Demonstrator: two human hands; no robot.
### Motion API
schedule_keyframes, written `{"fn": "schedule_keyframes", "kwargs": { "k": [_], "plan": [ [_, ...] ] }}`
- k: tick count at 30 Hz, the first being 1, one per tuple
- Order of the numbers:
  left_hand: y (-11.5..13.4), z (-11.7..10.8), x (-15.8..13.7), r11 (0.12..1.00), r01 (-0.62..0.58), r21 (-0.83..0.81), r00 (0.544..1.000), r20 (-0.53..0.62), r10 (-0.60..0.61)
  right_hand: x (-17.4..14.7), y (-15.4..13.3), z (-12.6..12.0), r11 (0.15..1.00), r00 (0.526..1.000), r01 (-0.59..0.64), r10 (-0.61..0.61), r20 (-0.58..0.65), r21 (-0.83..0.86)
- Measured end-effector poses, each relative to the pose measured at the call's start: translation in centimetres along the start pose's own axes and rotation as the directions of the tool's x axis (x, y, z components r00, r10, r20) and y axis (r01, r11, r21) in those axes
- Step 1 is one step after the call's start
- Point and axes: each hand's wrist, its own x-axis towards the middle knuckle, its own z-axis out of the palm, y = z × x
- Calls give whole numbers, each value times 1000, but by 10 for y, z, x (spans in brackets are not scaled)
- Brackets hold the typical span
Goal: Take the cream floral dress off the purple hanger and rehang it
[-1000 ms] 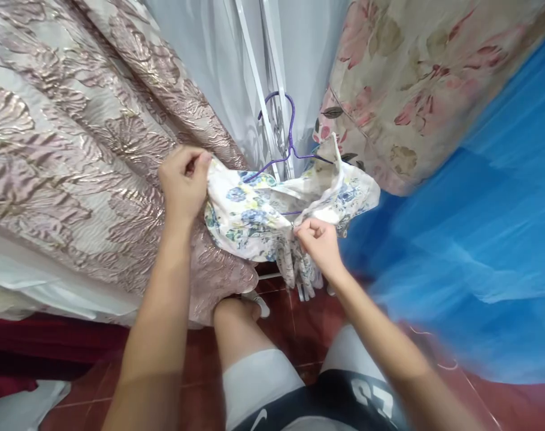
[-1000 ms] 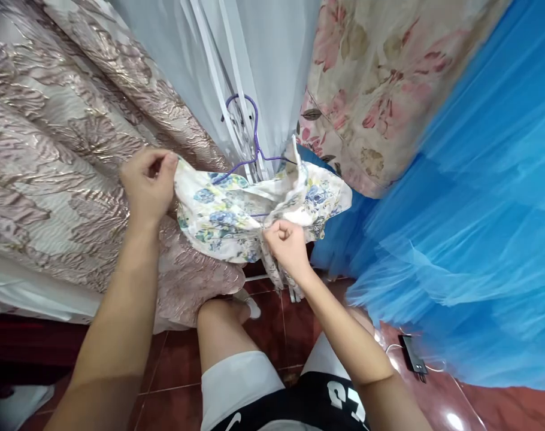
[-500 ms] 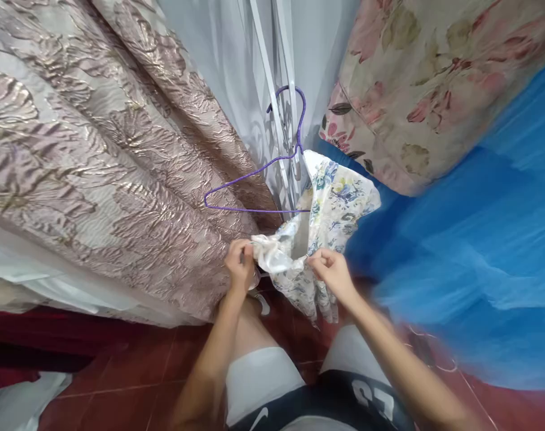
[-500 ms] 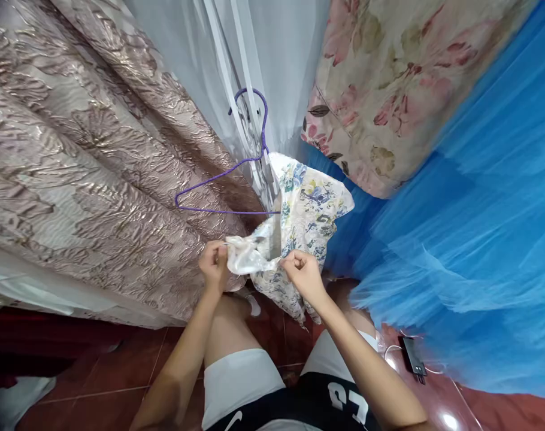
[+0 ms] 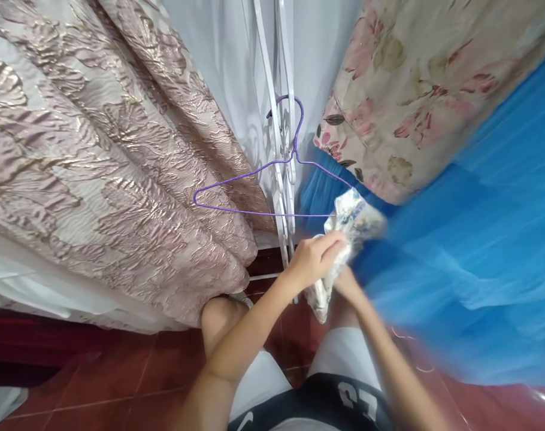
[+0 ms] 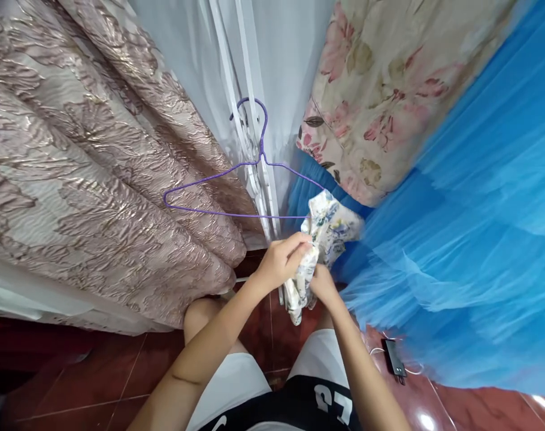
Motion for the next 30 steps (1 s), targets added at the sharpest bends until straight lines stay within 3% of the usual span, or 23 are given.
{"fn": "schedule_keyframes", "kwargs": {
  "k": [2, 5, 8, 10, 11, 14, 17, 19, 21, 23, 25, 26, 28, 30],
  "plan": [
    [3, 2, -6, 997, 73, 3, 996, 52, -73, -11, -6, -5, 1000, 1000, 21, -21, -9, -4],
    [8, -6, -12, 989, 149, -2, 986, 70, -148, -24, -31, -16, 971, 980, 194, -198, 15, 142],
    [13, -18, -13, 974, 221, -53, 975, 48, -218, -30, -65, -23, 913, 895, 236, -338, 292, 332],
    [12, -26, -16, 937, 298, -184, 954, 86, -287, -33, -85, -24, 922, 839, 157, -314, 445, 355],
    [8, -29, -19, 901, 337, -273, 940, 142, -309, -33, -93, -24, 924, 841, 136, -298, 451, 357],
    [-10, -39, -38, 780, 415, -469, 892, 377, -249, -30, -108, -34, 898, 918, 195, -309, 249, 394],
    [-33, -44, -67, 806, 446, -389, 827, 524, -204, -22, -113, -52, 858, 939, 326, -343, -29, 398],
    [-45, -43, -83, 841, 457, -290, 799, 549, -245, -17, -114, -64, 830, 925, 380, -337, -176, 408],
    [-52, -40, -92, 844, 438, -309, 851, 446, -278, -14, -115, -70, 810, 922, 386, -327, -206, 442],
    [-53, -34, -92, 832, 370, -413, 923, 262, -280, -14, -118, -69, 816, 935, 330, -350, -47, 474],
    [-49, -28, -87, 817, 306, -489, 951, 197, -238, -16, -123, -64, 848, 902, 270, -388, 189, 457],
    [-46, -25, -84, 808, 299, -507, 949, 249, -195, -17, -125, -61, 863, 874, 254, -398, 279, 437],
    [-39, -20, -80, 779, 328, -535, 904, 417, -95, -18, -128, -59, 878, 848, 256, -405, 343, 404],
    [-36, -17, -83, 736, 379, -561, 847, 530, -32, -19, -129, -63, 893, 885, 246, -366, 288, 378]
  ]
}}
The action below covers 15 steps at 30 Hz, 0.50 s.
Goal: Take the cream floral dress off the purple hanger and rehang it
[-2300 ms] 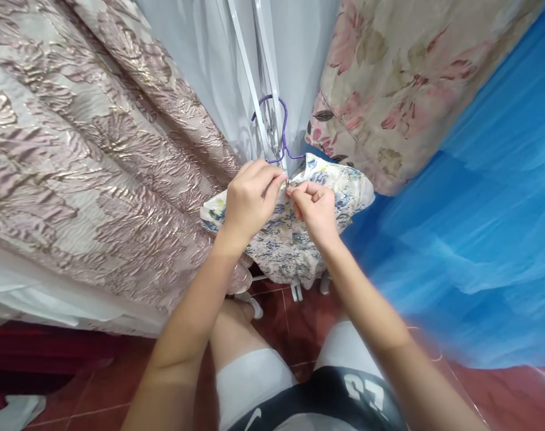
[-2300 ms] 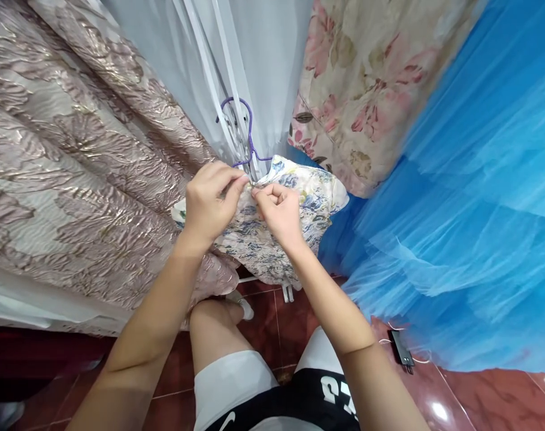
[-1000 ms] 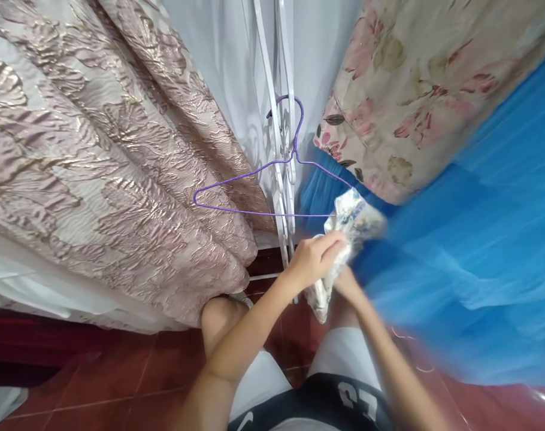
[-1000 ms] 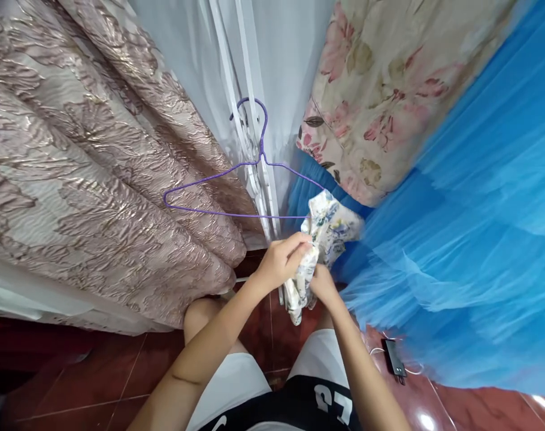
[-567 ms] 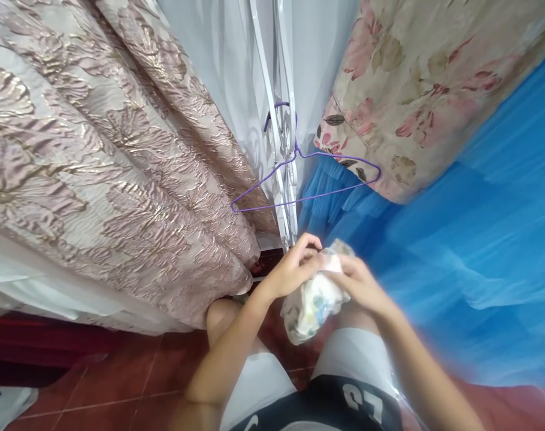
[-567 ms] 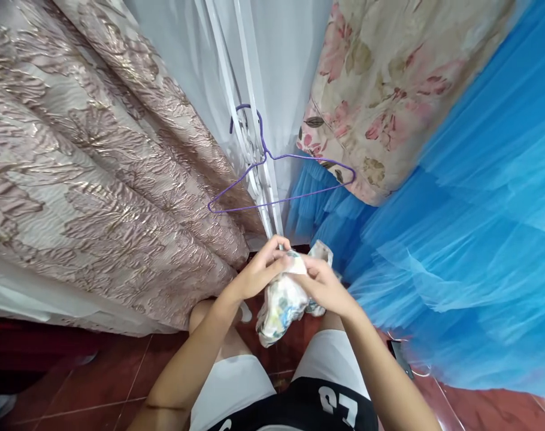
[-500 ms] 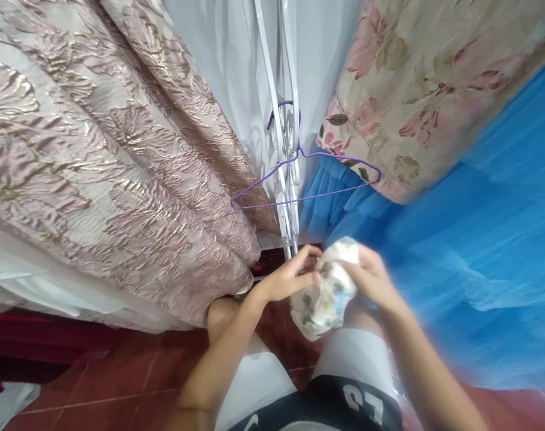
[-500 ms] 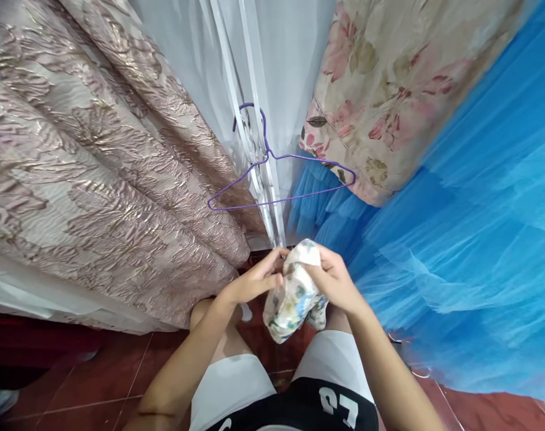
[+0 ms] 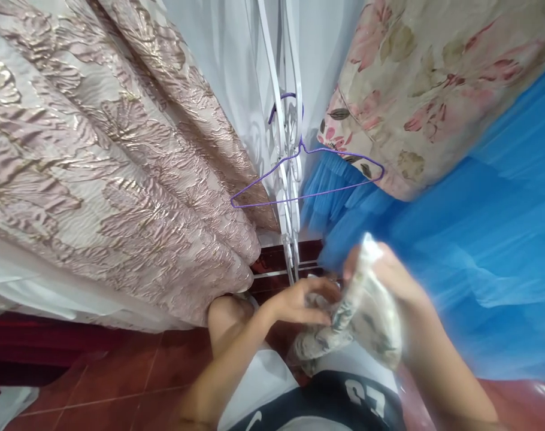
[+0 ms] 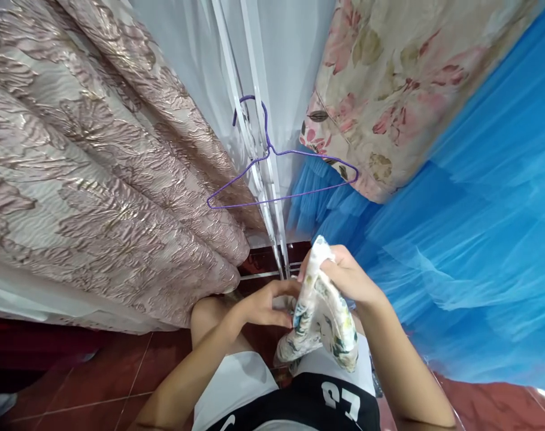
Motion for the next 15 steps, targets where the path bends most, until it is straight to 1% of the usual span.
{"fn": "schedule_keyframes", "kwargs": {
  "k": [2, 4, 5, 6, 7, 9, 11, 12, 14, 15],
  "plan": [
    [-6, 4, -8, 997, 70, 8, 996, 48, -71, -2, -1, -8, 1000, 990, -27, 25, -137, -12],
    [-14, 7, -22, 968, 191, 160, 979, 35, -199, -3, 0, -18, 999, 957, -28, 20, -288, -24],
    [-18, 7, -30, 929, 257, 268, 964, -11, -264, -2, 2, -22, 999, 938, -10, -4, -347, -38],
    [-21, 7, -38, 876, 311, 370, 950, -81, -303, -1, 5, -26, 998, 919, 13, -36, -393, -61],
    [-23, 6, -46, 825, 344, 448, 939, -162, -303, 2, 9, -28, 995, 904, 34, -68, -423, -89],
    [-22, -2, -62, 768, 353, 535, 928, -306, -214, 11, 19, -30, 987, 885, 57, -121, -450, -153],
    [-12, -17, -75, 756, 330, 565, 906, -414, -87, 26, 29, -29, 971, 876, 76, -174, -450, -226],
    [-5, -27, -81, 752, 332, 569, 884, -466, -38, 36, 34, -29, 959, 879, 91, -203, -432, -267],
    [12, -53, -89, 727, 375, 575, 816, -577, 35, 59, 45, -28, 928, 891, 143, -273, -364, -344],
    [22, -68, -91, 701, 402, 590, 784, -617, 70, 71, 50, -27, 910, 899, 170, -300, -318, -377]
  ]
}}
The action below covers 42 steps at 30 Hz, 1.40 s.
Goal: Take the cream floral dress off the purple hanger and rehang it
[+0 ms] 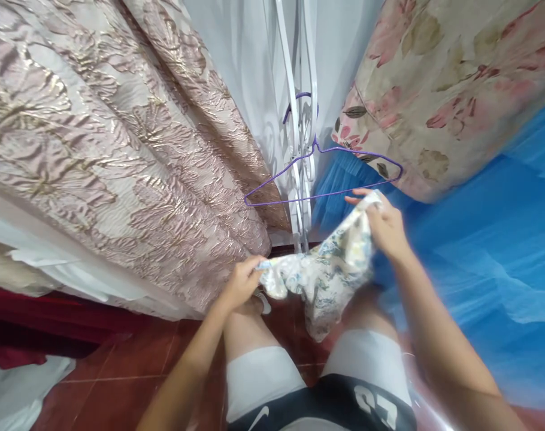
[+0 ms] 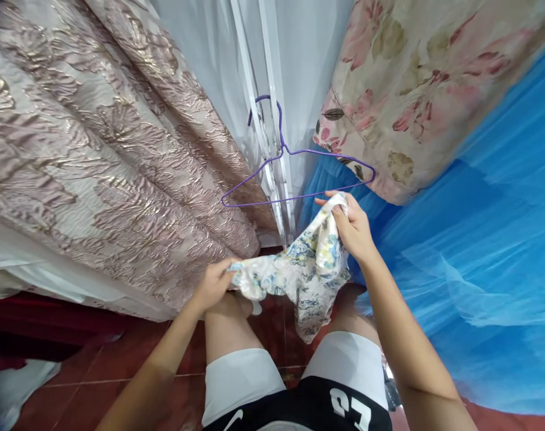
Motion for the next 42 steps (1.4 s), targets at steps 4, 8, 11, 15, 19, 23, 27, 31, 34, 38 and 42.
{"fn": "schedule_keyframes", "kwargs": {
  "k": [4, 8, 11, 15, 19, 23, 27, 31, 34, 38, 42],
  "plan": [
    [-17, -62, 38, 940, -68, 334, 994, -55, 92, 26, 22, 25, 989, 989, 59, -39, 144, -138],
    [-23, -109, 66, 790, -79, 608, 989, -54, 141, 22, 26, 33, 979, 987, 94, -67, 149, -180],
    [-10, -128, 80, 726, -108, 680, 970, -89, 227, 10, 19, 29, 979, 984, 130, -107, 145, -160],
    [13, -136, 110, 675, -106, 730, 952, -122, 281, 0, 9, 23, 984, 990, 118, -105, 99, -131],
    [16, -134, 136, 628, -114, 770, 973, -40, 226, -4, 6, 18, 987, 993, 99, -90, 74, -127],
    [-1, -125, 132, 575, -148, 805, 986, 74, 151, -8, 7, 17, 989, 991, 107, -99, 85, -103],
    [-13, -122, 119, 612, -133, 780, 991, 107, 80, -12, 4, 26, 992, 987, 109, -101, 125, -57],
    [0, -128, 123, 670, -123, 732, 985, 8, 172, -14, -3, 29, 996, 989, 72, -65, 132, -49],
    [26, -124, 136, 725, -166, 668, 959, -62, 276, -16, -8, 29, 999, 993, 31, -26, 117, -40],
    [64, -92, 151, 803, -292, 520, 928, -50, 369, -22, -15, 34, 1000, 984, -31, 30, 174, -1],
    [73, -67, 153, 843, -259, 471, 905, -186, 382, -34, -21, 32, 999, 985, -2, -5, 175, 42]
  ]
}}
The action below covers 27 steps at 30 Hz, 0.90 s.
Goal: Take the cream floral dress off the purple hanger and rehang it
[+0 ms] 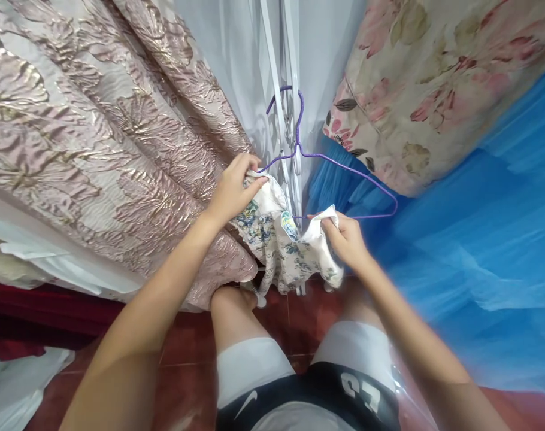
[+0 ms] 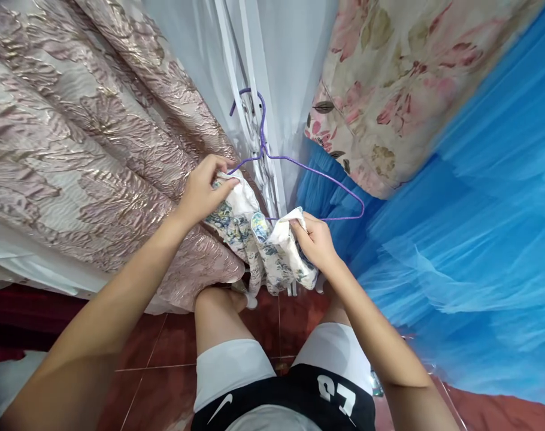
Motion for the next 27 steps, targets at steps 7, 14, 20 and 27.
{"fn": "schedule_keyframes", "kwargs": {
  "k": [7, 14, 20, 27],
  "plan": [
    [-23, 1, -27, 1000, 23, -11, 994, -106, -24, -3, 14, -41, 963, 821, 120, -234, -521, -243],
    [-9, 4, -25, 1000, 11, -8, 994, -112, -12, 22, 23, -69, 925, 723, 33, -284, -630, -379],
    [-21, 4, -24, 999, 19, -43, 985, -172, -26, 21, 9, -89, 966, 810, -69, -93, -579, -251],
    [-35, 5, -19, 994, -3, -112, 978, -209, -21, 29, 7, -86, 905, 923, -309, 359, -138, 292]
  ]
}}
